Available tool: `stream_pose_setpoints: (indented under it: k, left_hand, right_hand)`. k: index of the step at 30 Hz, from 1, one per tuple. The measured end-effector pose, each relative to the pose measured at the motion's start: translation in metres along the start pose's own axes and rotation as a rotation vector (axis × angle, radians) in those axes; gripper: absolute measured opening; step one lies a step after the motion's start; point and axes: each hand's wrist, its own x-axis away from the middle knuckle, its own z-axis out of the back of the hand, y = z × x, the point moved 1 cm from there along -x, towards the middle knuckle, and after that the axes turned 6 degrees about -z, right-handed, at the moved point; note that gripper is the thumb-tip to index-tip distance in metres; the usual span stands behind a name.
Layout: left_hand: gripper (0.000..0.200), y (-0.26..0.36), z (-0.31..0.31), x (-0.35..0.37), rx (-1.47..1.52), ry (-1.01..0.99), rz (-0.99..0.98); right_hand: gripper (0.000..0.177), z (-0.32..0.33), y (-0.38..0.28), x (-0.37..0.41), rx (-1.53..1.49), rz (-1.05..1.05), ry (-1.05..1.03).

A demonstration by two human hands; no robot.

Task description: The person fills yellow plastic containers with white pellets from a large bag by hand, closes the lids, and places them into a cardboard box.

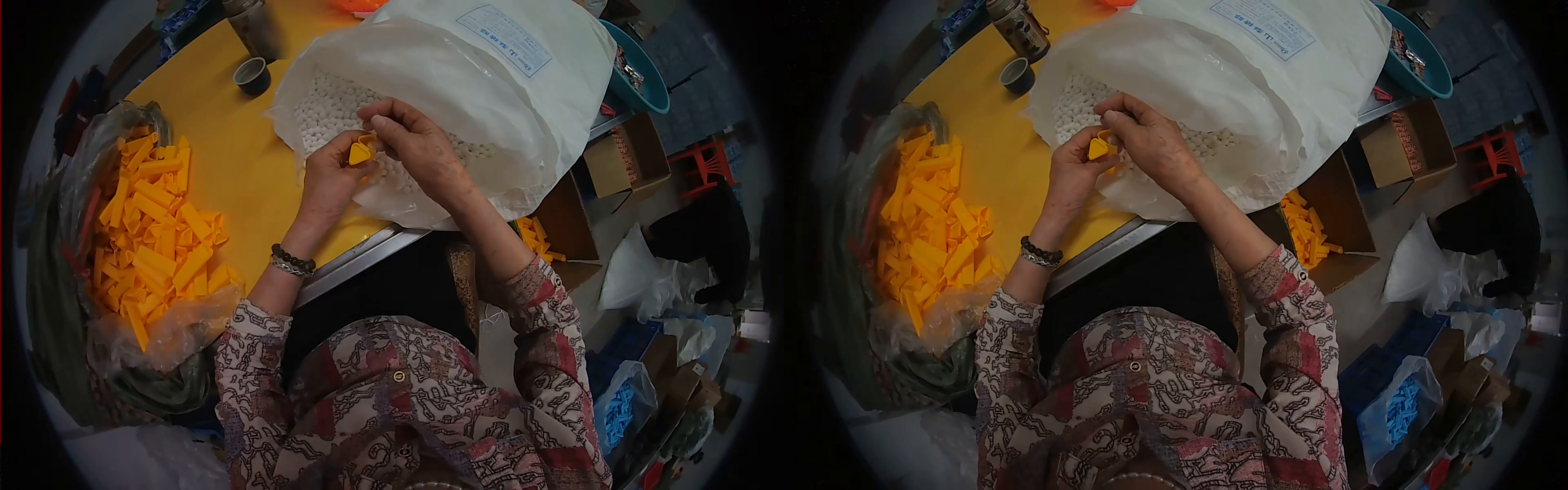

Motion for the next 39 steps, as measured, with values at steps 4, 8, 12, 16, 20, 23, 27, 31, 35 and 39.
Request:
stream_pose_setpoints:
  k: [4,8,12,16,20,23,27,31,35,39]
  left_hand:
    - [0.036,-0.001,0.001,0.002,0.053,0.01,0.01]
    - [0.037,0.0,0.001,0.004,0.044,-0.004,0.018]
    - [0.038,0.004,0.002,0.008,0.1,-0.003,-0.063]
    - [0.04,0.006,0.002,0.009,0.151,-0.023,-0.032]
    - [0.041,0.006,0.001,0.01,0.208,-0.027,0.012]
    - [0.041,0.005,0.0,0.012,0.223,-0.03,0.0]
    - [0.044,0.01,-0.002,0.014,0.157,-0.048,0.028]
    - [0.045,0.004,-0.002,0.012,0.179,-0.053,0.001]
    - [0.045,0.006,-0.003,0.013,0.181,-0.058,0.017]
    - [0.039,0.003,0.0,0.013,0.214,-0.06,0.011]
  right_hand:
    - [0.022,-0.003,0.002,0.001,-0.069,0.031,-0.041]
    - [0.021,-0.005,-0.004,0.005,-0.114,-0.039,-0.081]
    - [0.02,-0.004,-0.006,0.007,-0.177,-0.059,-0.11]
    - [0.02,-0.007,-0.009,0.011,-0.141,-0.007,-0.113]
    - [0.021,-0.006,-0.008,0.012,-0.198,-0.015,-0.122]
    - [0.02,-0.005,-0.003,0.01,-0.137,0.029,-0.085]
    - [0.02,-0.005,-0.004,0.007,-0.042,0.08,-0.004]
    - [0.02,-0.004,-0.002,0.008,-0.058,0.091,-0.023]
    - [0.018,-0.003,-0.001,0.009,-0.079,0.073,-0.062]
    - [0.018,-0.004,-0.004,0.011,-0.13,0.043,-0.046]
